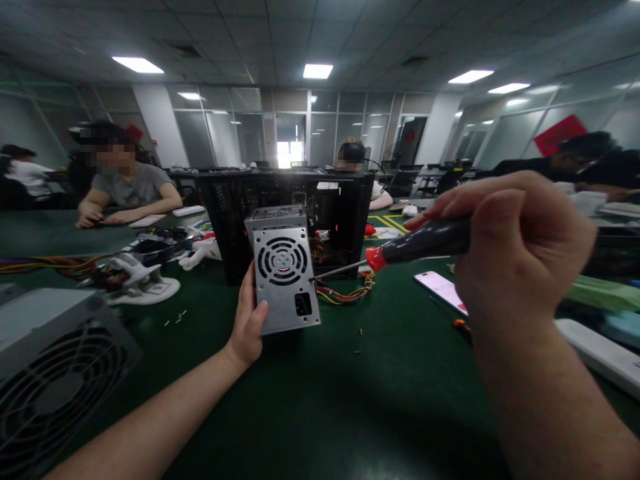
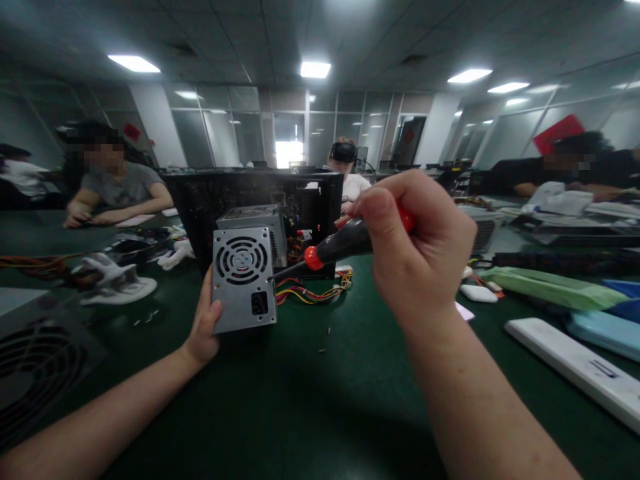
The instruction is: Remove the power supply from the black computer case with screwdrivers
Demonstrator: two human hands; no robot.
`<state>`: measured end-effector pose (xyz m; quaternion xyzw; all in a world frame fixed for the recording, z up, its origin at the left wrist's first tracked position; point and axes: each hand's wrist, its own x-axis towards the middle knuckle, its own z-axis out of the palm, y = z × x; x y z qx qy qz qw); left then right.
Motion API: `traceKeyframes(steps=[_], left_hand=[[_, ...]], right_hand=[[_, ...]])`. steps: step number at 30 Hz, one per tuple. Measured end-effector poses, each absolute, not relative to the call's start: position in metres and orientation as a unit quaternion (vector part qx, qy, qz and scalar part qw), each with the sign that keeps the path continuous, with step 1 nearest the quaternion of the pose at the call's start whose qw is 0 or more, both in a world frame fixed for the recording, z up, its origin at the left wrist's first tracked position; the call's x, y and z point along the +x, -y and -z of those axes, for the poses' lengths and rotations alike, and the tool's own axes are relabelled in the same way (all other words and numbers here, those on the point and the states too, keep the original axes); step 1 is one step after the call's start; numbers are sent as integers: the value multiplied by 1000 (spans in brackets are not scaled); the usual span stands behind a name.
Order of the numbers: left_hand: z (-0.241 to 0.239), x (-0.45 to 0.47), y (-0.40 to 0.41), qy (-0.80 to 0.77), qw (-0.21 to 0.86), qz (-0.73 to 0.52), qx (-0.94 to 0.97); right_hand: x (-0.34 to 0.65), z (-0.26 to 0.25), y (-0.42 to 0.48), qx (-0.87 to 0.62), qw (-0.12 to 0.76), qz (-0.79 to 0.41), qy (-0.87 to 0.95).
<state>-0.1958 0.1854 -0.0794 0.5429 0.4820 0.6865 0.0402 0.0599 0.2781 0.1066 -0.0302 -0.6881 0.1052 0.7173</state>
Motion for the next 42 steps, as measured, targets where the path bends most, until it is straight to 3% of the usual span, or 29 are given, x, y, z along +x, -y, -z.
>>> traceKeyframes(steps=[5, 9, 14, 19, 24, 26, 31, 33, 42], left_hand=[[83, -196, -187, -476, 44, -696, 536], [82, -196, -187, -476, 52, -692, 541], [81, -196, -186, -474, 53, -697, 536], [81, -196, -186, -478, 54, -697, 531], [80, -195, -185, -483, 58, -697, 527], [80, -195, -185, -483, 58, -698, 525], [79, -193, -185, -484, 57, -701, 521], [79, -193, -185, -486, 55, -702, 518], [82, -194, -188, -481, 50, -703, 521]], right_hand=[[113, -128, -282, -62, 473, -179, 861], [143, -138, -287, -5, 327, -107, 939], [131, -144, -279, -50, 393, -61, 916], [88, -126, -289, -175, 611, 12, 772], [54, -97, -285, -67, 768, -1, 637], [59, -99, -277, -30, 743, -23, 668], [104, -123, -266, -34, 484, -172, 857], [117, -129, -269, -30, 424, -179, 887], [108, -127, -268, -155, 519, 52, 839]])
